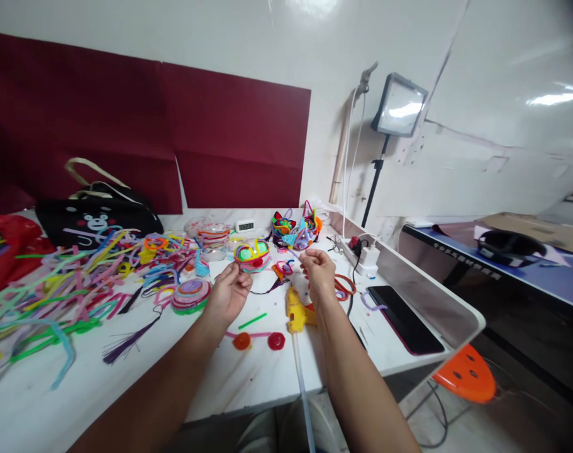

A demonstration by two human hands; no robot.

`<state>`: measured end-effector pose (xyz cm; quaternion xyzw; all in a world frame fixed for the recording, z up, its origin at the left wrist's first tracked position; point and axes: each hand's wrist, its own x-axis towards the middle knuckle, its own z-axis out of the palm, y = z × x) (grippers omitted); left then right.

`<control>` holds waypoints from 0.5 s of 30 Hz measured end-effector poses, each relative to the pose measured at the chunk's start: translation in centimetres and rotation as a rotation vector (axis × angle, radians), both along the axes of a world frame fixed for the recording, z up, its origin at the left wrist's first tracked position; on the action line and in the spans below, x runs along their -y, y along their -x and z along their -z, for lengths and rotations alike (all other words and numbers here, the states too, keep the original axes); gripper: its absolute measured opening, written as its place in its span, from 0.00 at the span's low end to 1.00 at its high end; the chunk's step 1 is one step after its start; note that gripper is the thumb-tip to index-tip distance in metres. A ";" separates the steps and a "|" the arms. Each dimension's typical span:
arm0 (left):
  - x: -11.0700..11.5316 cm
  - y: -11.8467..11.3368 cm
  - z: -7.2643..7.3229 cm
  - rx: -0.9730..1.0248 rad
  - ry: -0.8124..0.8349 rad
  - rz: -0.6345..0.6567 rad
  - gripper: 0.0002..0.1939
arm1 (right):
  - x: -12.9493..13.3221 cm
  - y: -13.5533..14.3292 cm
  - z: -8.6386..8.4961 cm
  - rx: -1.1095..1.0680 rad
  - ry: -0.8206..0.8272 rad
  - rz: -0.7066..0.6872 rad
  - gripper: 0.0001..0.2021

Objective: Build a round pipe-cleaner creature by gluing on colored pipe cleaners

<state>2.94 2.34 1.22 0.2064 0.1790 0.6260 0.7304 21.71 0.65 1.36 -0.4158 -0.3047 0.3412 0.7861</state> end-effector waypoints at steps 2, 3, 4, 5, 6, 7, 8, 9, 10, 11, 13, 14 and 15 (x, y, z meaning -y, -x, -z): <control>-0.3 0.1 0.2 -0.004 -0.005 -0.009 0.11 | 0.2 0.1 -0.3 0.052 -0.046 0.044 0.07; -0.4 0.1 0.3 -0.006 -0.007 -0.013 0.10 | 0.4 0.1 -0.5 0.078 -0.072 0.068 0.06; -0.5 0.1 0.4 -0.007 -0.009 -0.016 0.10 | 0.6 0.2 -0.7 0.103 -0.098 0.093 0.06; -0.6 0.2 0.5 -0.007 -0.011 -0.020 0.10 | 0.8 0.2 -1.0 0.124 -0.121 0.116 0.06; -0.7 0.2 0.6 -0.008 -0.011 -0.025 0.10 | 1.2 0.4 -1.4 0.140 -0.140 0.130 0.06; -0.7 0.2 0.6 -0.008 -0.012 -0.030 0.10 | 1.6 0.6 -1.9 0.157 -0.160 0.132 0.07; -0.7 0.2 0.6 -0.007 -0.012 -0.036 0.11 | 2.2 0.8 -2.6 0.176 -0.183 0.129 0.06; -0.8 0.2 0.6 -0.004 -0.012 -0.044 0.11 | 2.9 1.1 -3.5 0.193 -0.208 0.117 0.06; -0.8 0.2 0.7 -0.001 -0.012 -0.053 0.12 | 3.9 1.5 -4.5 0.246 -0.268 0.123 0.07; -0.8 0.2 0.7 0.003 -0.012 -0.060 0.12 | 5.1 1.8 -5.5 0.317 -0.334 0.174 0.07; -0.8 0.1 0.7 0.009 -0.010 -0.069 0.13 | 8.2 2.3 -7.2 0.435 -0.457 0.291 0.08; -0.8 0.1 0.7 0.011 -0.008 -0.069 0.13 | 10.1 2.4 -7.6 0.454 -0.544 0.360 0.09; -0.8 0.1 0.7 0.011 -0.006 -0.065 0.13 | 12.2 2.3 -7.6 0.473 -0.633 0.422 0.11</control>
